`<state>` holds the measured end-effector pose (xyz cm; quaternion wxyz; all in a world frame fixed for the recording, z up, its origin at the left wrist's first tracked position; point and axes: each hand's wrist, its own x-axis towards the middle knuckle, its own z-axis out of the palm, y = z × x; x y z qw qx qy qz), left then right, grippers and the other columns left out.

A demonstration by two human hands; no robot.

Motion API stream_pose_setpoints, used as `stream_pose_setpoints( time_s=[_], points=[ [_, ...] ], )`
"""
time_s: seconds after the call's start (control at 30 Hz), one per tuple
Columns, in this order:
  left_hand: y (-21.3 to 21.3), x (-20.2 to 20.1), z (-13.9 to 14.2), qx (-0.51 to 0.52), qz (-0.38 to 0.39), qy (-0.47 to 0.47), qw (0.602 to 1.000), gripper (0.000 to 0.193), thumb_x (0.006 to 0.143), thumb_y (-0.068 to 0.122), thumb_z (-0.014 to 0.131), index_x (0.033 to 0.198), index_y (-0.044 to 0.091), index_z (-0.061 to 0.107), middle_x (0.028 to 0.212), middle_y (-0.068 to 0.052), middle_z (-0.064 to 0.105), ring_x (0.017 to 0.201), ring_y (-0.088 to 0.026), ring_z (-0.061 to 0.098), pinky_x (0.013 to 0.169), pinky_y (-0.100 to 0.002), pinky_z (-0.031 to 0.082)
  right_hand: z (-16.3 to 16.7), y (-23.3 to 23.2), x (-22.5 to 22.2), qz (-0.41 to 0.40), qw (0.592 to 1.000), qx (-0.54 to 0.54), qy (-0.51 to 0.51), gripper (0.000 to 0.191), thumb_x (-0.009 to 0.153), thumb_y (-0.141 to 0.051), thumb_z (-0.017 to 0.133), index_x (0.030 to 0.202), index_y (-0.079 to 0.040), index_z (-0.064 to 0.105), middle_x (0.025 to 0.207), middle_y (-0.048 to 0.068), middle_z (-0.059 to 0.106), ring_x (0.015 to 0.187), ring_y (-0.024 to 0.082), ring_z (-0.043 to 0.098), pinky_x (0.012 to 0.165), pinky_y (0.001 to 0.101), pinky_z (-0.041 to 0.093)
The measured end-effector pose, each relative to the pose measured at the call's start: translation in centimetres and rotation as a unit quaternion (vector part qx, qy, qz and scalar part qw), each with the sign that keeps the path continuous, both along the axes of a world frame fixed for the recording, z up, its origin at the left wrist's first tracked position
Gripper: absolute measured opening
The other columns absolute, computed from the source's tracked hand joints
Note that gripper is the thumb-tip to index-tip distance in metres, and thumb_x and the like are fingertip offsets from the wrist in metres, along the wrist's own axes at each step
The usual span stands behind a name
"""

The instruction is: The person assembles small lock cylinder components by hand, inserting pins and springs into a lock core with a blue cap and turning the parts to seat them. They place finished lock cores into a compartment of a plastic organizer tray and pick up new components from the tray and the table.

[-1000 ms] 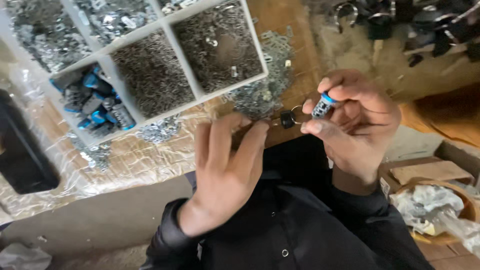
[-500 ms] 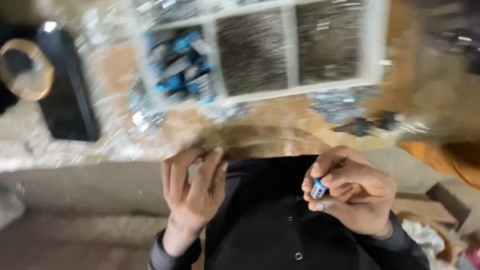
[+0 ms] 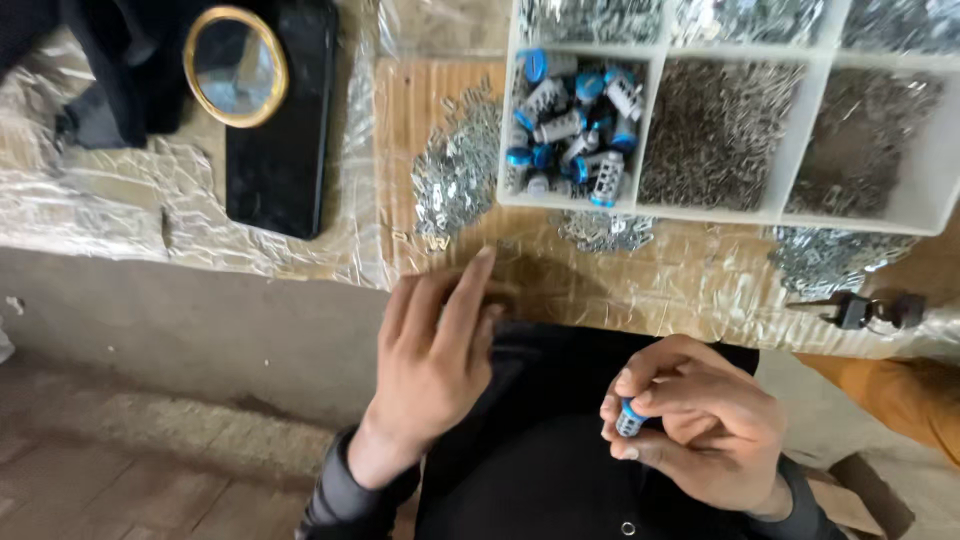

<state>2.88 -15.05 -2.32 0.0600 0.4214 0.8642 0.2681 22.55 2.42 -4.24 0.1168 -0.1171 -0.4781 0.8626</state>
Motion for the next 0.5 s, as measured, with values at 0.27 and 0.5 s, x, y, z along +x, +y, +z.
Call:
stream_pose_setpoints(
  time_s=[0.27,0.5],
  points=[
    [1.0,-0.3,0.1,-0.039,0.03,0.063,0.997,0.046,0.106,0.018,0.067,0.149,0.004,0.054,0.115,-0.012,0.062,0.099,-0.029,0.058,0.091,-0.041,0.05,0.0,0.5,-0.8,0.016,1.0,0.012,0.001,0.033,0.089,0.014,0.077,0.119,0.004,0.065,0.124,0.02,0.058,0.105,0.027,0.073,0.079,0.0353,0.072],
    [0.6,1.0,0.2,-0.074,-0.018,0.101,0.992,0.053,0.091,0.039,0.072,0.126,-0.001,0.068,0.106,-0.016,0.062,0.094,-0.03,0.058,0.082,-0.041,0.051,-0.2,0.9,0.1,0.019,1.0,0.003,-0.013,0.033,0.089,0.013,0.076,0.119,0.004,0.066,0.122,0.019,0.058,0.103,0.028,0.074,0.077,0.0344,0.072]
  ],
)
